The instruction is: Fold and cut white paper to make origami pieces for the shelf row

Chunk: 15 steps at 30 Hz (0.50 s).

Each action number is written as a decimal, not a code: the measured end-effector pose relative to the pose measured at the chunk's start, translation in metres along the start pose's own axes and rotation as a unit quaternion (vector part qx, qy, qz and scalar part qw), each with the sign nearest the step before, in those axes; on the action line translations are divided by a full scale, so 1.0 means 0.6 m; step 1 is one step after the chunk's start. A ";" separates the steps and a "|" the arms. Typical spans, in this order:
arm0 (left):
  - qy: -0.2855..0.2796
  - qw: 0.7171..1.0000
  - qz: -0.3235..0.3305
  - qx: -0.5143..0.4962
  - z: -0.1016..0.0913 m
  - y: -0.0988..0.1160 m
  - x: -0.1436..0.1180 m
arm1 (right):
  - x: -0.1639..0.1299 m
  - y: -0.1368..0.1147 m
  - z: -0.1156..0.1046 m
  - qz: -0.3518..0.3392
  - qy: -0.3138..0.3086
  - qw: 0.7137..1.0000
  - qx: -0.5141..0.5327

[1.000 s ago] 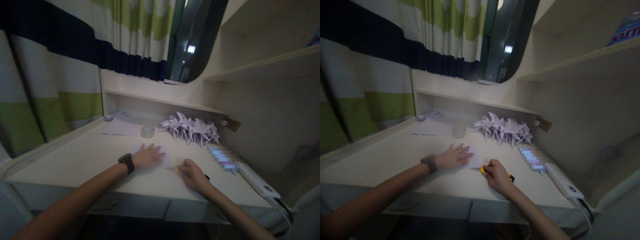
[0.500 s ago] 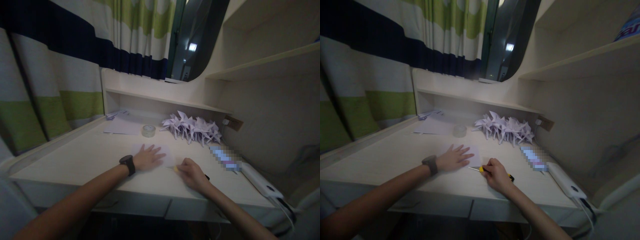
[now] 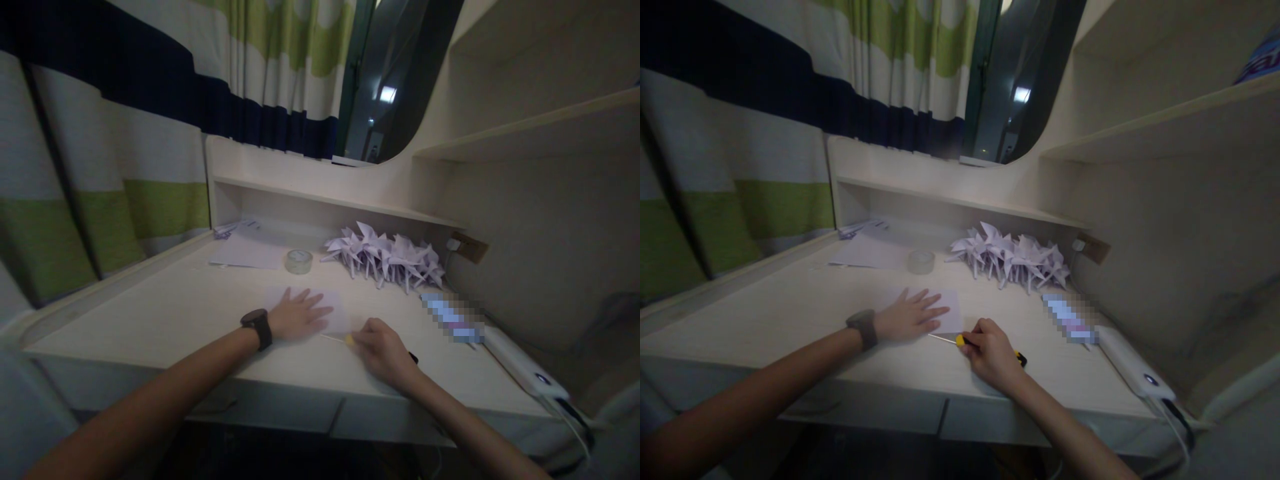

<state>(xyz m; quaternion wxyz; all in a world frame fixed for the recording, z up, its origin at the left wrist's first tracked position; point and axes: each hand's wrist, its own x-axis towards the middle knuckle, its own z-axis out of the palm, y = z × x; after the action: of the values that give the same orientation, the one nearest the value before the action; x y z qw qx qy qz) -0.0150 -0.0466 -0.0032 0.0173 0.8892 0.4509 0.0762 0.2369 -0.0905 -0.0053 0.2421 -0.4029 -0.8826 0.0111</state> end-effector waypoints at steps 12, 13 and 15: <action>-0.002 1.000 0.006 -0.001 0.003 -0.006 0.002 | 0.010 -0.011 0.003 -0.028 0.002 1.000 0.010; 0.000 1.000 0.005 0.001 0.004 -0.007 0.002 | 0.009 -0.010 0.004 -0.029 0.003 1.000 0.010; 0.001 1.000 0.004 0.001 0.005 -0.007 0.003 | 0.009 -0.008 0.005 -0.032 0.006 0.999 0.010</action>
<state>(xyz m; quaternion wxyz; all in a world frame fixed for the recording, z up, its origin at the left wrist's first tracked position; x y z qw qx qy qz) -0.0171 -0.0425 -0.0062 0.0155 0.8910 0.4472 0.0769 0.2294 -0.0892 -0.0048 0.2513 -0.3718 -0.8936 0.0094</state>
